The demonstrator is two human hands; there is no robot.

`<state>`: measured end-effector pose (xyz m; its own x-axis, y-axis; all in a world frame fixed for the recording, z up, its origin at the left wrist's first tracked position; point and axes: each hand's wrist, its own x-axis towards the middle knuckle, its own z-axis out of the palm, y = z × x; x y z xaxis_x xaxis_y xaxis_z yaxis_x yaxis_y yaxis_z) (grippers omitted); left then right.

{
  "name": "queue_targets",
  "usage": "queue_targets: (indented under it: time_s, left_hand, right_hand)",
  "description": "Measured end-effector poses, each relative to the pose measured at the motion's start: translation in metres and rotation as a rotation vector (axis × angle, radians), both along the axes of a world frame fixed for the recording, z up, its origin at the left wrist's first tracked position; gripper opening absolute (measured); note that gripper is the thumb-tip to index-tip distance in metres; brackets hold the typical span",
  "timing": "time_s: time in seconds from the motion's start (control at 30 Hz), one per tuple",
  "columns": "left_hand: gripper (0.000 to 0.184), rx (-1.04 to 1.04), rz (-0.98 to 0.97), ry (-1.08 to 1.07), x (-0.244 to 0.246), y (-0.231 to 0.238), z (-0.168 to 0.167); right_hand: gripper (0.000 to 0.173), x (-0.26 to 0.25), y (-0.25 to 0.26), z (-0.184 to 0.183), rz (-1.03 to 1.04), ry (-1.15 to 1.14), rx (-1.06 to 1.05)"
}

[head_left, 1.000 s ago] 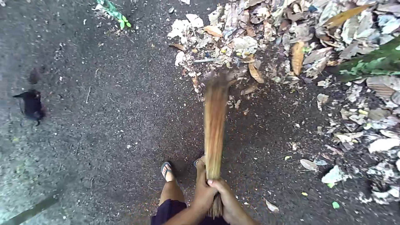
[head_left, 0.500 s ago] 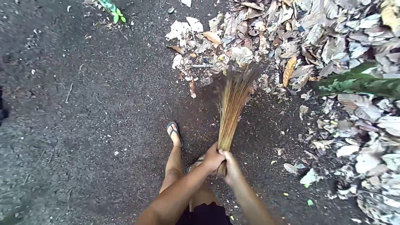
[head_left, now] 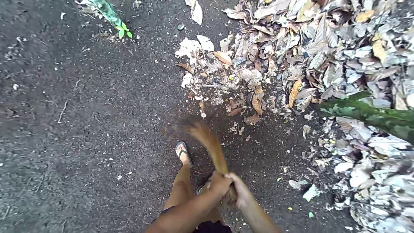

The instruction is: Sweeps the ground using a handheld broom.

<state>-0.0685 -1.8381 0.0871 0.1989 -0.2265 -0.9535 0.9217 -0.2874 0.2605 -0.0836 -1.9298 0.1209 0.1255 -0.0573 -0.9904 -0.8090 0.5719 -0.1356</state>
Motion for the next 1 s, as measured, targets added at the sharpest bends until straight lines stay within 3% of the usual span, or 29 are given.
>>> queue_targets:
  time_s: [0.1,0.17,0.3,0.43,0.53,0.6,0.67,0.77,0.83,0.9,1.0]
  left_hand:
    - [0.054,-0.169,-0.26,-0.084,0.071,-0.038,-0.005]
    - [0.06,-0.214,-0.303,-0.116,0.087,-0.035,-0.006]
    - [0.064,-0.242,-0.115,-0.198,0.067,0.036,0.014]
    - [0.067,0.0,0.153,-0.229,0.015,0.112,0.056]
    - [0.067,0.208,0.365,-0.178,-0.006,0.134,0.057]
    - [0.067,0.273,0.414,-0.104,0.009,0.13,0.038]
    - [0.061,0.206,0.349,-0.092,0.049,0.111,0.014]
    - [0.052,0.003,0.054,-0.154,0.132,0.063,-0.016]
    - [0.056,-0.072,-0.137,-0.193,0.176,0.039,-0.025]
    - [0.063,-0.108,-0.184,-0.221,0.188,0.035,-0.027]
    - [0.065,-0.121,-0.044,-0.262,0.151,0.063,-0.01]
  right_hand:
    - [0.022,0.044,-0.019,0.003,-0.174,-0.135,-0.193]
    - [0.021,0.059,-0.013,0.007,-0.167,-0.174,-0.236]
    - [0.025,0.05,0.041,0.028,-0.009,-0.163,-0.16]
    - [0.041,0.02,0.097,0.046,0.108,-0.132,0.126]
    - [0.023,0.027,0.124,0.037,0.238,0.005,0.259]
    - [0.021,0.052,0.122,0.016,0.318,0.106,0.275]
    - [0.024,0.087,0.102,-0.005,0.316,0.08,0.209]
    - [0.022,0.137,0.062,-0.015,0.058,-0.058,0.01]
    - [0.021,0.16,0.047,-0.02,-0.064,-0.166,-0.098]
    - [0.019,0.168,0.047,-0.02,-0.07,-0.205,-0.159]
    - [0.02,0.142,0.067,-0.007,0.034,-0.178,-0.133]
